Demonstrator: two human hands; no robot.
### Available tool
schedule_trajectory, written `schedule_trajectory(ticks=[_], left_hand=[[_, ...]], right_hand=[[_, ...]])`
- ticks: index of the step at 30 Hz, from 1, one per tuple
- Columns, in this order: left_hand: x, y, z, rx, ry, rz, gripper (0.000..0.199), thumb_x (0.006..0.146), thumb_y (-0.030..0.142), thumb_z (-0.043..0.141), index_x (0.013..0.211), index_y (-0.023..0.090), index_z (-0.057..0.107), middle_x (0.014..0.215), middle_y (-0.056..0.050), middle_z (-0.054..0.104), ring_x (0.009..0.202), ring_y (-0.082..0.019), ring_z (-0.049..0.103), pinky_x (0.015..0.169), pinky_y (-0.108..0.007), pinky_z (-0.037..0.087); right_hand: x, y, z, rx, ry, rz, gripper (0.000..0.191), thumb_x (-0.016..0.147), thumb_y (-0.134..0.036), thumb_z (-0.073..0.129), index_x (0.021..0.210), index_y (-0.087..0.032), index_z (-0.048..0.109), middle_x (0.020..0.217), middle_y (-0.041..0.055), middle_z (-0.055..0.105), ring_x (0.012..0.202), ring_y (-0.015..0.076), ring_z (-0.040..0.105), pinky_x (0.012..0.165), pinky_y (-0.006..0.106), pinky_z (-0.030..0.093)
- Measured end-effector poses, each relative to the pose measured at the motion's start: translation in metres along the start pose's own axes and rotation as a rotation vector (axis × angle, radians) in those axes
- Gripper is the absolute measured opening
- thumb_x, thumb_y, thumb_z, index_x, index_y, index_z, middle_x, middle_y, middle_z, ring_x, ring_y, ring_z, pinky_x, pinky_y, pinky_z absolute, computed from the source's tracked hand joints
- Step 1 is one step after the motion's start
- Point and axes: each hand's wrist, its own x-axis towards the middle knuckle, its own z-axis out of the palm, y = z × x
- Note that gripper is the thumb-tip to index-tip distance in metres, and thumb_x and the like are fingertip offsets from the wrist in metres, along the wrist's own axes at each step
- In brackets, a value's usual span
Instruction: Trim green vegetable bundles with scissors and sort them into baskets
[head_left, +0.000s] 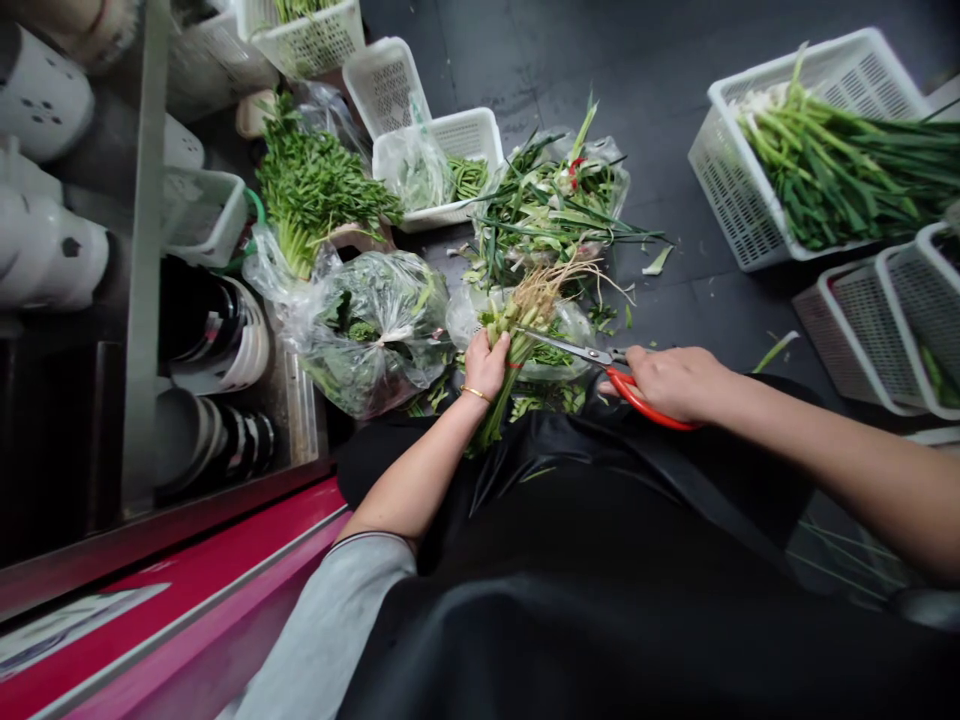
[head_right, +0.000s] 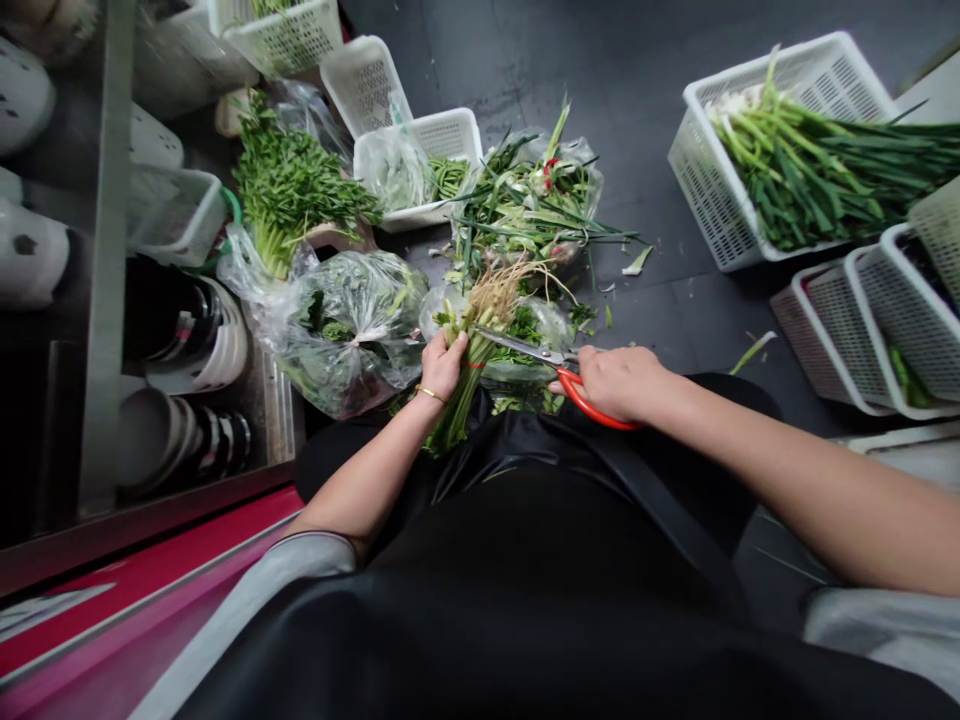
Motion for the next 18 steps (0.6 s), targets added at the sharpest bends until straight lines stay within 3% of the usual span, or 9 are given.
schedule_trajectory(ticks=[6,13,18], left_hand=[[-0.001,-0.002,0.003,0.078,0.029,-0.022,0.012,0.084,0.028,0.057,0.082,0.017,0.055,0.088,-0.009,0.061,0.089,-0.024,0.058,0.085,-0.037,0.046],[0.0,0.002,0.002,0.082,-0.076,-0.076,0.011,0.081,0.026,0.059,0.078,0.018,0.053,0.088,-0.008,0.06,0.092,-0.024,0.058,0.089,-0.039,0.045],[-0.004,0.006,0.001,0.125,-0.094,-0.024,0.012,0.082,0.027,0.057,0.078,0.016,0.056,0.087,-0.01,0.061,0.092,-0.025,0.06,0.088,-0.038,0.045]], right_hand=[[0.002,0.005,0.001,0.049,-0.063,-0.03,0.074,0.089,-0.073,0.018,0.108,-0.009,0.05,0.105,0.0251,0.066,0.104,0.0387,0.062,0.083,0.046,0.047],[0.014,0.002,0.02,0.05,0.014,-0.028,0.076,0.088,-0.074,0.021,0.113,-0.007,0.048,0.102,0.025,0.066,0.101,0.0387,0.064,0.082,0.047,0.047],[0.018,-0.002,0.028,0.027,0.125,-0.007,0.073,0.091,-0.066,0.025,0.112,-0.001,0.05,0.091,0.028,0.066,0.09,0.0405,0.066,0.074,0.049,0.049]])
